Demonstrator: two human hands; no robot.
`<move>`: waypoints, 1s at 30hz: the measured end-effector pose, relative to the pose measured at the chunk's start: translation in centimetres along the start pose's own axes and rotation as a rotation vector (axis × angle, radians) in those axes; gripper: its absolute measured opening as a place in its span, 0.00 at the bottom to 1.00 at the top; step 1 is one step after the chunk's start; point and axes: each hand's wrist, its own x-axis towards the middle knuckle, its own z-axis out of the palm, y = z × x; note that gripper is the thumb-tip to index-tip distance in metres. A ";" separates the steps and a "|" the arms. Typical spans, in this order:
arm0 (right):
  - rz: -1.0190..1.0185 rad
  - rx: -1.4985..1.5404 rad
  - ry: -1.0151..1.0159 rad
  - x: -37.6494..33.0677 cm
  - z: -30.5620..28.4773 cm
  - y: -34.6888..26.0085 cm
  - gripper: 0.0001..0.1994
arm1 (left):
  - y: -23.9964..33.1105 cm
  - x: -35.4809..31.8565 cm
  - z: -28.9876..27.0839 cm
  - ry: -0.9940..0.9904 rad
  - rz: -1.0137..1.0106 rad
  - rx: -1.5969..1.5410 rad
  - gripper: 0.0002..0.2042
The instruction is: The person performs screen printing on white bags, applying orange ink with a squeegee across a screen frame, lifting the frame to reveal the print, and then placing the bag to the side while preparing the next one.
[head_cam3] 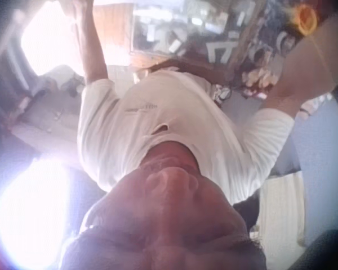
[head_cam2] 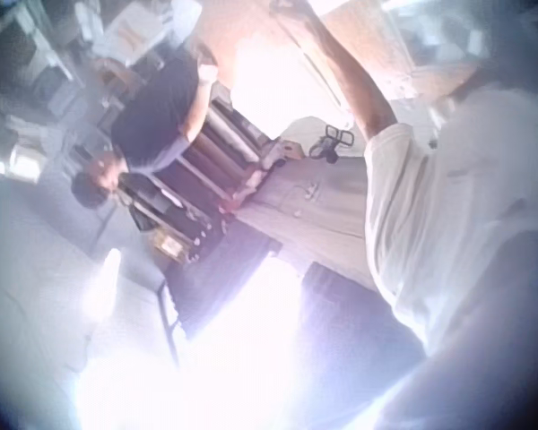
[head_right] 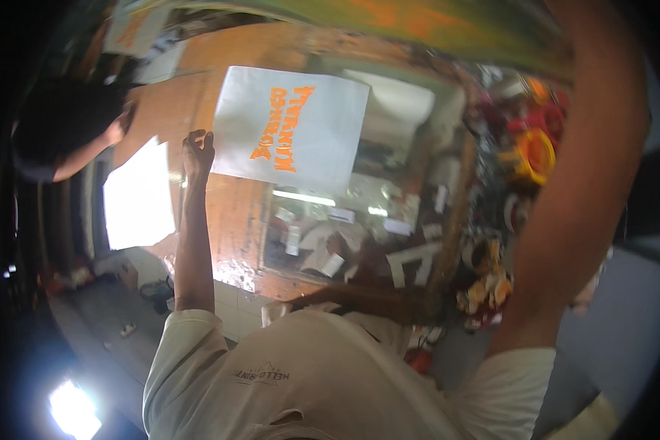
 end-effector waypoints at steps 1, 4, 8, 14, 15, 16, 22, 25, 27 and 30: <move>0.046 0.031 -0.003 -0.3 -0.2 -0.4 0.21 | -1.4 0.9 -1.6 0.115 0.045 0.008 0.14; 0.132 0.126 -0.033 -0.2 -0.1 0.2 0.23 | -6.8 0.4 -5.5 0.390 0.204 -0.039 0.17; 0.146 0.164 -0.005 -0.5 0.8 2.1 0.29 | -8.9 -9.5 -6.6 0.272 0.059 -0.071 0.19; 0.208 0.207 -0.058 -1.8 1.1 3.5 0.29 | -11.5 -15.0 -11.4 0.188 -0.246 -0.257 0.08; 0.194 0.210 -0.075 -1.8 1.5 3.4 0.29 | -13.7 -14.8 -11.9 0.235 -0.239 -0.211 0.08; 0.190 0.198 -0.084 -1.9 1.3 3.4 0.29 | -15.3 -14.0 -12.1 0.273 -0.221 -0.178 0.08; 0.175 0.207 -0.131 -1.8 1.3 2.3 0.26 | -21.1 -9.4 -15.3 0.329 -0.316 0.016 0.19; 0.156 0.260 -0.151 -1.4 1.1 2.1 0.25 | -24.3 -8.7 -15.0 0.263 -0.401 0.232 0.27; 0.183 0.257 -0.165 -1.7 0.8 2.1 0.25 | -23.0 -8.0 -15.0 0.133 -0.461 0.166 0.30; 0.243 0.300 -0.143 -2.1 0.7 2.3 0.26 | -20.8 -8.1 -16.1 0.061 -0.471 0.315 0.31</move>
